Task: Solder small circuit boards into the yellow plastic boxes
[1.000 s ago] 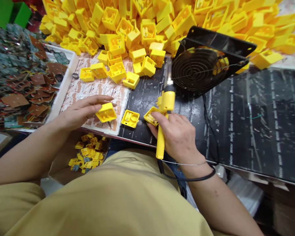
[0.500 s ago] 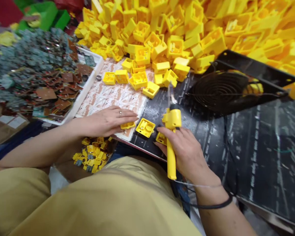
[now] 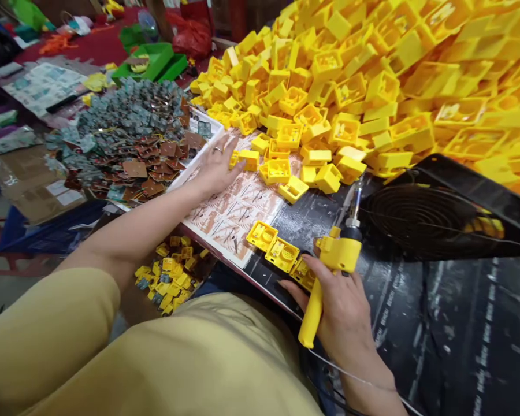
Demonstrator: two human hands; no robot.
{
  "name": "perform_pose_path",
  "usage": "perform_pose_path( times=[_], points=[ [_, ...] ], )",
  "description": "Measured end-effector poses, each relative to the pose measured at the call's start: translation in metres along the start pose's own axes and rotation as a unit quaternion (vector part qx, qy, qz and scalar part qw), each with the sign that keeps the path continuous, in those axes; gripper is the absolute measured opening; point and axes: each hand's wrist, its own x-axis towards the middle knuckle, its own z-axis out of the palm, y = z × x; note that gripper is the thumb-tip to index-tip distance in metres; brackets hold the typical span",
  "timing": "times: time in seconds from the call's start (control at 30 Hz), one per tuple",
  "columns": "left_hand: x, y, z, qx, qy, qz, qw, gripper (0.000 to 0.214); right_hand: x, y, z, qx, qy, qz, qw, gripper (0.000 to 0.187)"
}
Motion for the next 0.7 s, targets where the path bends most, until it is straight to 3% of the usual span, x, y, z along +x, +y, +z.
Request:
perform_pose_path(
  times=[0.1,0.17,0.23,0.3,0.37,0.43,0.57,0.7],
  points=[
    [0.017,0.006,0.012,-0.014,-0.062,0.003,0.998,0.073,-0.001,-0.001,0.001,-0.013,0.003,-0.022,1.000,0.056],
    [0.022,0.016,0.008,-0.001,-0.057,0.042,0.997,0.075,-0.002,-0.001,0.001,-0.021,0.006,-0.034,0.999,0.054],
    [0.030,0.018,-0.011,0.043,-0.019,0.061,0.997,0.074,-0.003,-0.001,0.000,-0.021,0.007,-0.033,0.999,0.057],
    [0.045,0.008,-0.043,0.127,0.014,0.053,0.990,0.069,-0.004,0.000,0.000,-0.021,0.014,-0.031,0.999,0.061],
    [0.066,-0.011,-0.074,0.241,-0.013,-0.015,0.970,0.057,-0.005,0.000,0.001,-0.022,0.018,-0.030,0.999,0.062],
    [0.085,-0.034,-0.094,0.269,-0.020,-0.046,0.962,0.059,-0.005,0.001,0.002,-0.022,0.021,-0.027,0.999,0.062],
    [0.102,-0.063,-0.098,0.280,-0.070,-0.070,0.955,0.053,-0.004,0.000,0.003,-0.021,0.018,-0.016,0.999,0.058],
    [0.091,-0.058,-0.111,0.267,-0.060,-0.007,0.962,0.042,-0.002,-0.001,0.004,-0.027,0.026,-0.019,0.999,0.054]
  ],
)
